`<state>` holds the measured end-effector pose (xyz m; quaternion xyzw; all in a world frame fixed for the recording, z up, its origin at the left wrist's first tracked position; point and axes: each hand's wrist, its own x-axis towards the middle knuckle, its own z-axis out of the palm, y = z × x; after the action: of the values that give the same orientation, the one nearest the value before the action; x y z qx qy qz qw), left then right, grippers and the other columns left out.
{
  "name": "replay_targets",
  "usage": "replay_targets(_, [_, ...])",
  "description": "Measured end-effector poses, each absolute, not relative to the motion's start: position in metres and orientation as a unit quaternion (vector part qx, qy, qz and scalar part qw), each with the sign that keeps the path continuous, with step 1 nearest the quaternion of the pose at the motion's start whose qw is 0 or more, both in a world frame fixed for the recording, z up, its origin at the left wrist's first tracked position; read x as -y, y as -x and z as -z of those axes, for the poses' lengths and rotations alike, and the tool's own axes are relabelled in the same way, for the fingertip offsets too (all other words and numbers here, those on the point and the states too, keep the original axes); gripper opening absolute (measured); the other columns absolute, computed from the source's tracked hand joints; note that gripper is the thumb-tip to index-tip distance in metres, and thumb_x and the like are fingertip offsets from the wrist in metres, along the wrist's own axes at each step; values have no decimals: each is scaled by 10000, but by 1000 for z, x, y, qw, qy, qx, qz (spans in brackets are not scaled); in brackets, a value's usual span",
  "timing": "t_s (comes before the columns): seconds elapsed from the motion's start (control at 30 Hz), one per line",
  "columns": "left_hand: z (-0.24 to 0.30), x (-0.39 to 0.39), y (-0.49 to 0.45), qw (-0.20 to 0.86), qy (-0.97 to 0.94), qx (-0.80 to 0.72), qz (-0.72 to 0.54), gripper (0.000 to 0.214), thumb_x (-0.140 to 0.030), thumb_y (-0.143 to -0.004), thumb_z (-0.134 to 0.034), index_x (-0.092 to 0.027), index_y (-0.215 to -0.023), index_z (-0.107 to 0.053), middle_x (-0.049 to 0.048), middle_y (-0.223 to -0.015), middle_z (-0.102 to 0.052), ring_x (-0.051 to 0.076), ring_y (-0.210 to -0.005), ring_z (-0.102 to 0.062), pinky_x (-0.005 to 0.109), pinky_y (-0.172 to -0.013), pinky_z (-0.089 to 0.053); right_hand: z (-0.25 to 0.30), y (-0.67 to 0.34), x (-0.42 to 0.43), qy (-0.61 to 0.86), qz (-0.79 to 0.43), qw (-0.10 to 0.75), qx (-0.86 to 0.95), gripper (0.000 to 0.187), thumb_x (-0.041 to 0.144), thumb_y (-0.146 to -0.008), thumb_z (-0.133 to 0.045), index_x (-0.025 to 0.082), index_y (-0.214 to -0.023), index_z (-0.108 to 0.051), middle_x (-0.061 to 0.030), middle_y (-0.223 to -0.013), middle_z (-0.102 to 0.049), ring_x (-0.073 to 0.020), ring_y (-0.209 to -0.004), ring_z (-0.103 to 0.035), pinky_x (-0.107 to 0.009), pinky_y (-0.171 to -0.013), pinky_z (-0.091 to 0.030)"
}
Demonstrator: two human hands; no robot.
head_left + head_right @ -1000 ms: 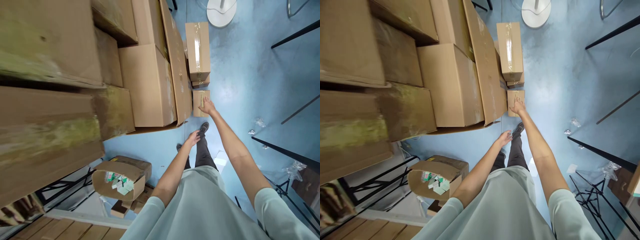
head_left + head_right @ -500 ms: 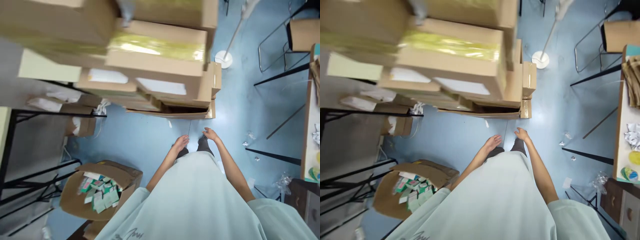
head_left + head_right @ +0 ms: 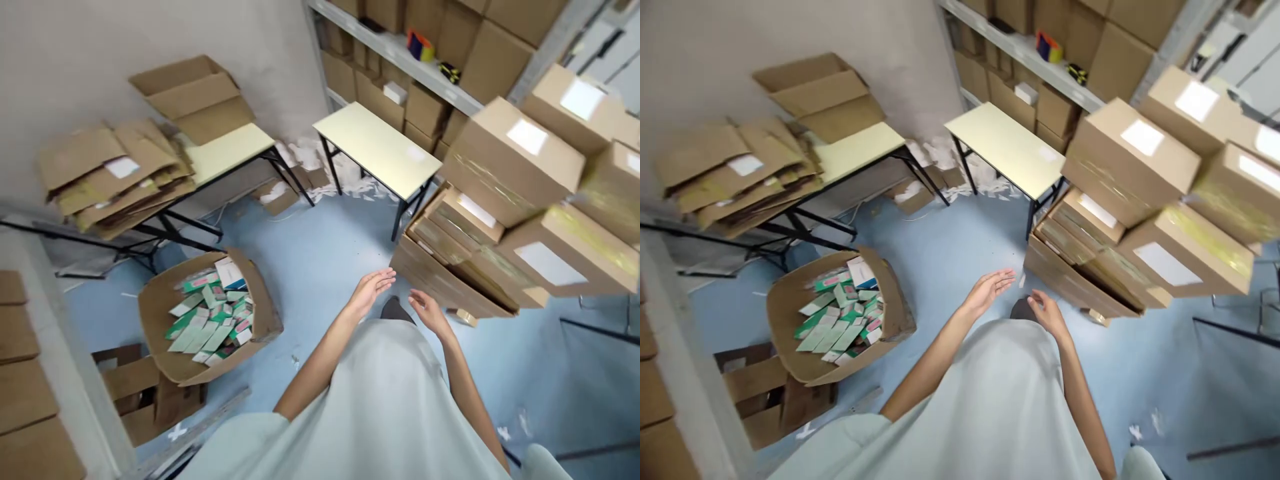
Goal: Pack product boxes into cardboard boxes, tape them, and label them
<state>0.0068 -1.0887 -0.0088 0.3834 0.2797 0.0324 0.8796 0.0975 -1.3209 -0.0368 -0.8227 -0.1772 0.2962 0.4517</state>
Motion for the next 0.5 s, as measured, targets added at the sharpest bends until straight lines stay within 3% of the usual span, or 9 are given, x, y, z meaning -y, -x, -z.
replay_targets(0.23, [-13, 966, 18, 859, -373, -317, -148, 535, -526, -796, -979, -188, -1202, -893, 189, -1401, -828, 369, -1363, -760, 522, -1276, -495, 8, -137, 1140, 788, -325, 439, 283, 691, 745, -972, -653, 207, -1378, -805, -199, -1417, -824, -390, -1356, -791, -598, -1219, -597])
replay_targets(0.5, [-42, 800, 1, 809, -357, -404, -236, 588, -590, -747, -998, -186, -1164, -902, 187, -1352, -844, 371, -1315, -772, 543, -1257, -501, -16, -197, 921, 734, -385, 445, 339, 871, 914, -904, -668, 190, -1368, -804, -243, -1443, -800, -428, -1388, -770, -653, -1274, -544])
